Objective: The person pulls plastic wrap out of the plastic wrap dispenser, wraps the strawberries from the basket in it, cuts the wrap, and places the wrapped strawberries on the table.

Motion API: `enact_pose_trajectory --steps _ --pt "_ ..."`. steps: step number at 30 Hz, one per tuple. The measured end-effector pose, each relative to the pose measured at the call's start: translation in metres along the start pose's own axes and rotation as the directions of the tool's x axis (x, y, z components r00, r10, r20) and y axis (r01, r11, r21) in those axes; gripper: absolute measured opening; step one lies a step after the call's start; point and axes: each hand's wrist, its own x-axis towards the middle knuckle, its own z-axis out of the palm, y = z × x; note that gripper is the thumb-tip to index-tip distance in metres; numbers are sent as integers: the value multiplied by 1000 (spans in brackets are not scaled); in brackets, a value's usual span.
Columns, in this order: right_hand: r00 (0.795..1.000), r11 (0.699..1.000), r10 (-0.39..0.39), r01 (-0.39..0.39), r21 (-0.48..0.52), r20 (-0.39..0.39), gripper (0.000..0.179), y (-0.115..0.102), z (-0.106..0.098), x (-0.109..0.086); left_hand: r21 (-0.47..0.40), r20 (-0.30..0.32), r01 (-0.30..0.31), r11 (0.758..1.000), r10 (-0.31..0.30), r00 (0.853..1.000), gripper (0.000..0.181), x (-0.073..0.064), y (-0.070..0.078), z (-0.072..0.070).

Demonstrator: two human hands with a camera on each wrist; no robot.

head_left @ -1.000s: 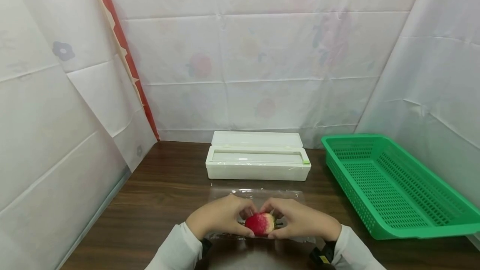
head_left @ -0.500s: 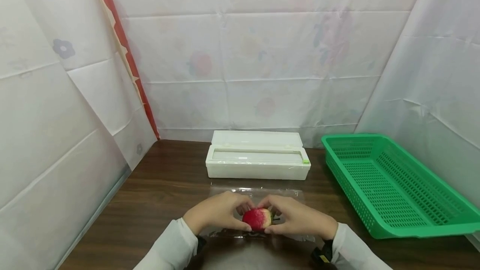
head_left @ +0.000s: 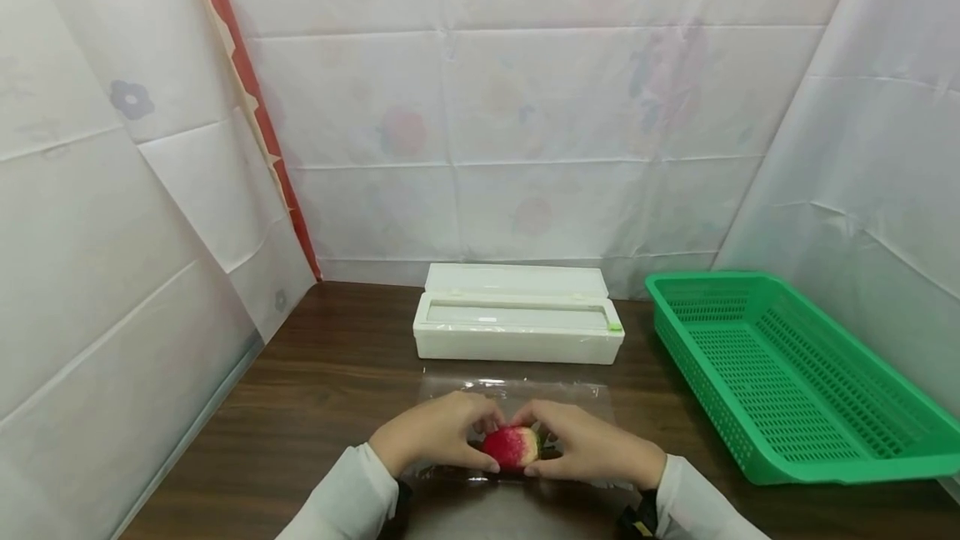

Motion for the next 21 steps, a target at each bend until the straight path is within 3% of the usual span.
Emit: enact_pose_trajectory --steps 10,21 --pt "999 999 29 -29 21 26 45 6 4 2 33 -10 33 999 -33 999 45 3 -3 7" --pt "997 997 64 -63 -36 31 47 10 7 1 50 -10 45 998 -45 999 40 4 -9 11"
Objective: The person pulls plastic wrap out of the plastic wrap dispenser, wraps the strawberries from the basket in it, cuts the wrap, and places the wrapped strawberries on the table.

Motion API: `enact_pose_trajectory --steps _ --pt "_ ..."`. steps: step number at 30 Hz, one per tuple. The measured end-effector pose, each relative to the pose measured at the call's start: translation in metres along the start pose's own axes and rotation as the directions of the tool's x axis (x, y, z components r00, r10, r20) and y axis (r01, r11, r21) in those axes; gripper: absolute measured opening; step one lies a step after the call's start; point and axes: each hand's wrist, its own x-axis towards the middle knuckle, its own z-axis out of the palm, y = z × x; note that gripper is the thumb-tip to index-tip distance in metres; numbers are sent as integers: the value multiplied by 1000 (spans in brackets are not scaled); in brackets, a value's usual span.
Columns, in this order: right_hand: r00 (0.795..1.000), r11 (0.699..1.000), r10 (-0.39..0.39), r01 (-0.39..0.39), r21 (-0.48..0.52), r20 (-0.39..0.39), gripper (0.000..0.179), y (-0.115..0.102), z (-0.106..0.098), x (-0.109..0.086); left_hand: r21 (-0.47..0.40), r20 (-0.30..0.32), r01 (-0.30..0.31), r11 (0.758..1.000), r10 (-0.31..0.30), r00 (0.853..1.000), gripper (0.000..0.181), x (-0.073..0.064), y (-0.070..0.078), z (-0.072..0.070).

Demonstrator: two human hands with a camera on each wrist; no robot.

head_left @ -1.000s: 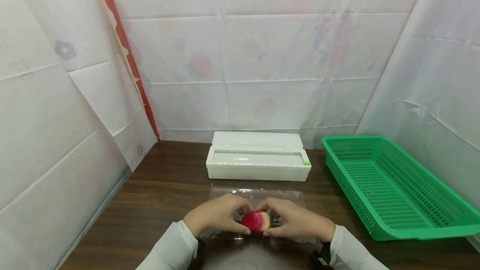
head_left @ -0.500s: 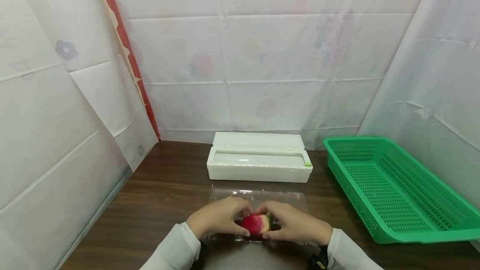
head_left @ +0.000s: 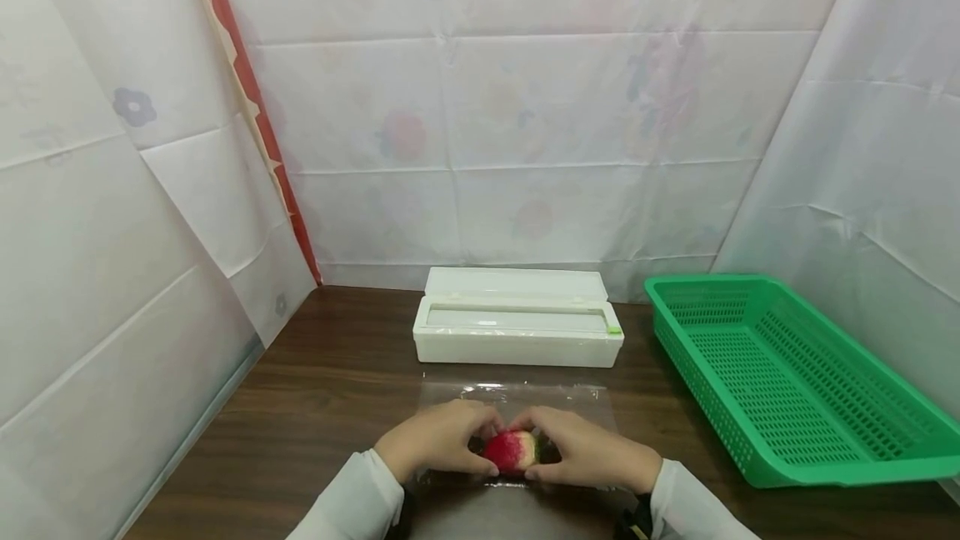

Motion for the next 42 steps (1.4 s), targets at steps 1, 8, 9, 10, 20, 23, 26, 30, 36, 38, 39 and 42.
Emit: enact_pose_trajectory --steps 1,8,9,10,20,23,26,30,36,38,39,42 --pt "1000 1000 2 -2 0 1 47 0 0 -1 0 1 -2 1000 2 1000 40 0 0 0" --pt "1000 1000 -8 8 19 3 50 1 -1 -2 11 12 -9 1000 8 1000 44 0 1 -1" --pt "1000 1000 -8 8 21 5 50 1 -1 -2 8 15 -8 1000 8 1000 45 0 1 -1" --pt "1000 1000 -8 8 24 4 50 1 -1 -2 2 17 -9 1000 9 1000 45 -1 1 -2" --pt "999 999 -32 32 33 -20 46 -2 -5 -5 -57 30 -3 998 5 1000 44 -3 0 -5" --pt "999 998 -33 34 44 -28 46 0 -6 -7 -78 15 -18 997 19 1000 43 -7 0 -9" --pt "999 998 -13 15 55 -33 48 2 -8 -10 -89 -8 -34 995 33 999 43 -10 0 -14" --pt "999 999 18 -16 39 -44 50 5 -13 -16 -85 -27 -38 996 36 999 44 -15 -2 -20" --pt "997 999 55 -54 3 -62 52 7 -19 -24 -80 -29 -8 997 5 1000 41 -21 -6 -26" --pt "995 997 77 -78 -11 -62 49 8 -21 -27 -85 -24 16 996 -18 1000 37 -23 -7 -26" --pt "994 996 89 -90 -20 -60 47 8 -22 -29 -95 -17 31 995 -33 999 35 -25 -6 -26" --pt "994 993 96 -98 -62 -44 36 11 -23 -32 -131 9 64 989 -64 998 23 -28 -4 -24"
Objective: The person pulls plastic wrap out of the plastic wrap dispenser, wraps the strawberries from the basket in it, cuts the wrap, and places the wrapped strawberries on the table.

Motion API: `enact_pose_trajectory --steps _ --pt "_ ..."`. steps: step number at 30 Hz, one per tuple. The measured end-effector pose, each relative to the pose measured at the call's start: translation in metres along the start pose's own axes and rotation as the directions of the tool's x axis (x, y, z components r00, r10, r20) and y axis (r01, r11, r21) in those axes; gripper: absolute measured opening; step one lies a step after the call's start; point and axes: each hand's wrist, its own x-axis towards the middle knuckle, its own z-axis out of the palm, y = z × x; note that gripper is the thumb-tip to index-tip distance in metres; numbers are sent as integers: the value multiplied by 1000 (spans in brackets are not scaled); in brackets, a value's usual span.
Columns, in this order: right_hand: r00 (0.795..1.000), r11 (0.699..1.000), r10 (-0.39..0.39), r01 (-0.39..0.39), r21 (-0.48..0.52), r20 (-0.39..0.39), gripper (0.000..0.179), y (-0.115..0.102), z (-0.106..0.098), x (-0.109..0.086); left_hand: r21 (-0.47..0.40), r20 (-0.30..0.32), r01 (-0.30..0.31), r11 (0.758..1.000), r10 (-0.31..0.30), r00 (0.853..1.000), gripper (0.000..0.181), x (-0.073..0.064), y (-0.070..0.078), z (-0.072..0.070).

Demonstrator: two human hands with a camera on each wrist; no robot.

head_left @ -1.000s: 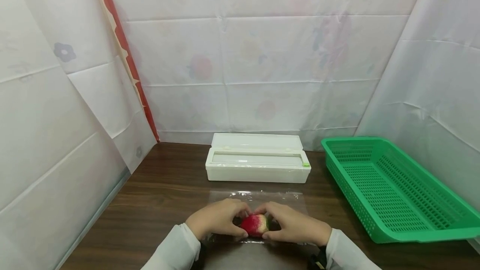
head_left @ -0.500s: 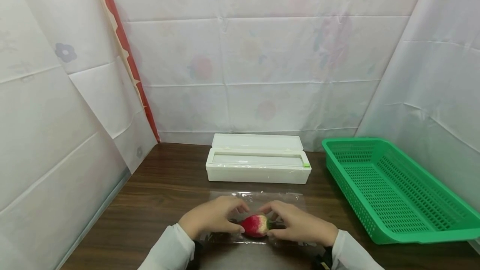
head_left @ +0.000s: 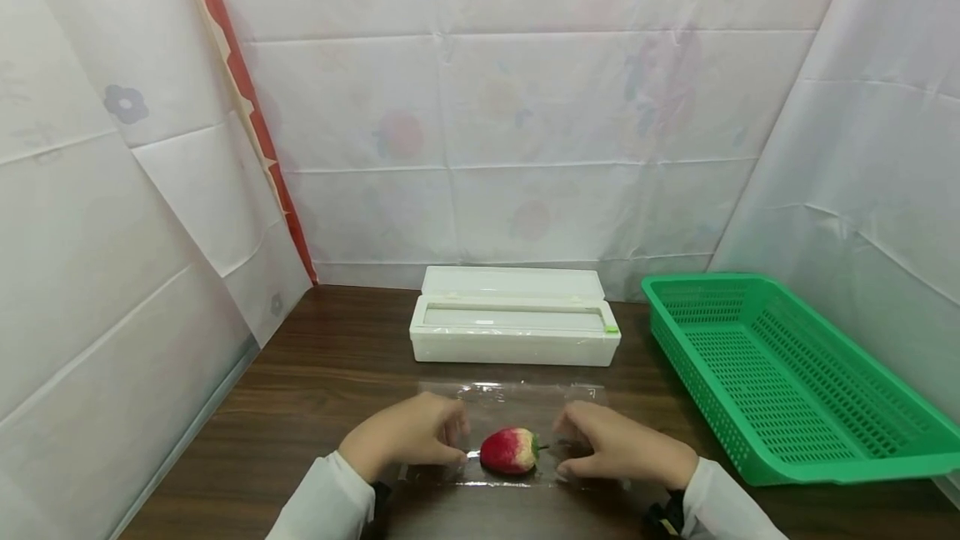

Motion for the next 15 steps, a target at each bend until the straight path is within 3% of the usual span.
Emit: enact_pose_trajectory --steps 4,15 --pt "999 999 -33 34 -42 28 28 2 2 -2 -18 31 20 1000 -20 999 17 -2 2 5" --pt "997 996 -34 40 -78 72 24 3 13 2 80 33 -11 997 8 999 29 4 -3 21"
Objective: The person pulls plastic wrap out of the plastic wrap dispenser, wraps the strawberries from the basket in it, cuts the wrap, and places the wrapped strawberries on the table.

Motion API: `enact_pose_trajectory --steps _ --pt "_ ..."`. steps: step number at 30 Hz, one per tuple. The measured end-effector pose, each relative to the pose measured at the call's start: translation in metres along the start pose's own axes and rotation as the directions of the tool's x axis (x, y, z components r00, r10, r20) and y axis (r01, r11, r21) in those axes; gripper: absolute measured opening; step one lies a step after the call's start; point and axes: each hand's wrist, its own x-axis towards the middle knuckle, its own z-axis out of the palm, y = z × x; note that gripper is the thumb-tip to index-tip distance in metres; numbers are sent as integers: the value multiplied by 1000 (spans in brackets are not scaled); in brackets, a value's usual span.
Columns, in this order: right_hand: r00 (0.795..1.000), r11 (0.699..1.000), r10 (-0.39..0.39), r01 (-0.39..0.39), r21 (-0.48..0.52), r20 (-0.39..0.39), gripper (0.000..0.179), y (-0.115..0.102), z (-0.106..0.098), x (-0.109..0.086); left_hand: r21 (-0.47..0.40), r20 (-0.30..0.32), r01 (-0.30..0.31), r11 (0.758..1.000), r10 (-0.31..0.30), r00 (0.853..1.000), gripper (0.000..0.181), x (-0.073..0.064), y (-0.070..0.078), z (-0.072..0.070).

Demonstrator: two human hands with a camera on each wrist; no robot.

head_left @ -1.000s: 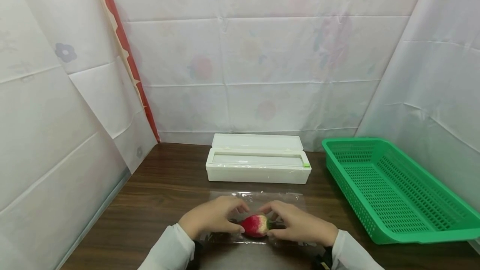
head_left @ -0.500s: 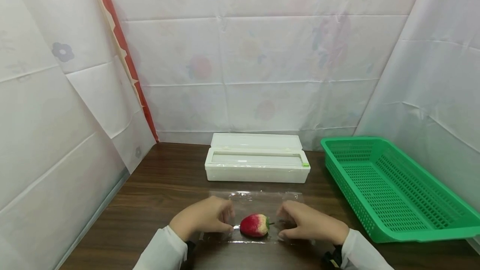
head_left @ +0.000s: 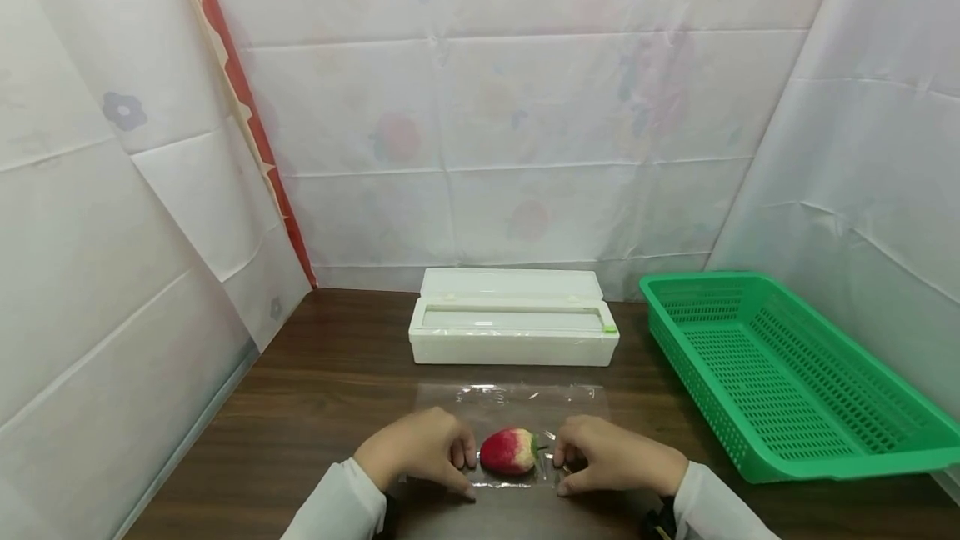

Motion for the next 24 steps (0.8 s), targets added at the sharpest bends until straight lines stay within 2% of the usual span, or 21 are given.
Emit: enact_pose_trajectory --steps 7,13,16,24 --pt "999 998 -34 32 -56 -30 13 -1 0 1 -34 -11 -42 999 42 999 19 4 -3 6" --pt "995 987 -92 85 -133 -49 13 -2 1 1 -3 -15 -84 996 84 996 15 6 -3 7" --pt "995 986 -95 88 -143 -43 14 -3 2 0 11 -18 -100 995 100 995 16 5 -1 6" --pt "997 993 -66 61 -103 -45 14 0 4 -1 -8 -7 -68 998 68 998 19 5 0 4"
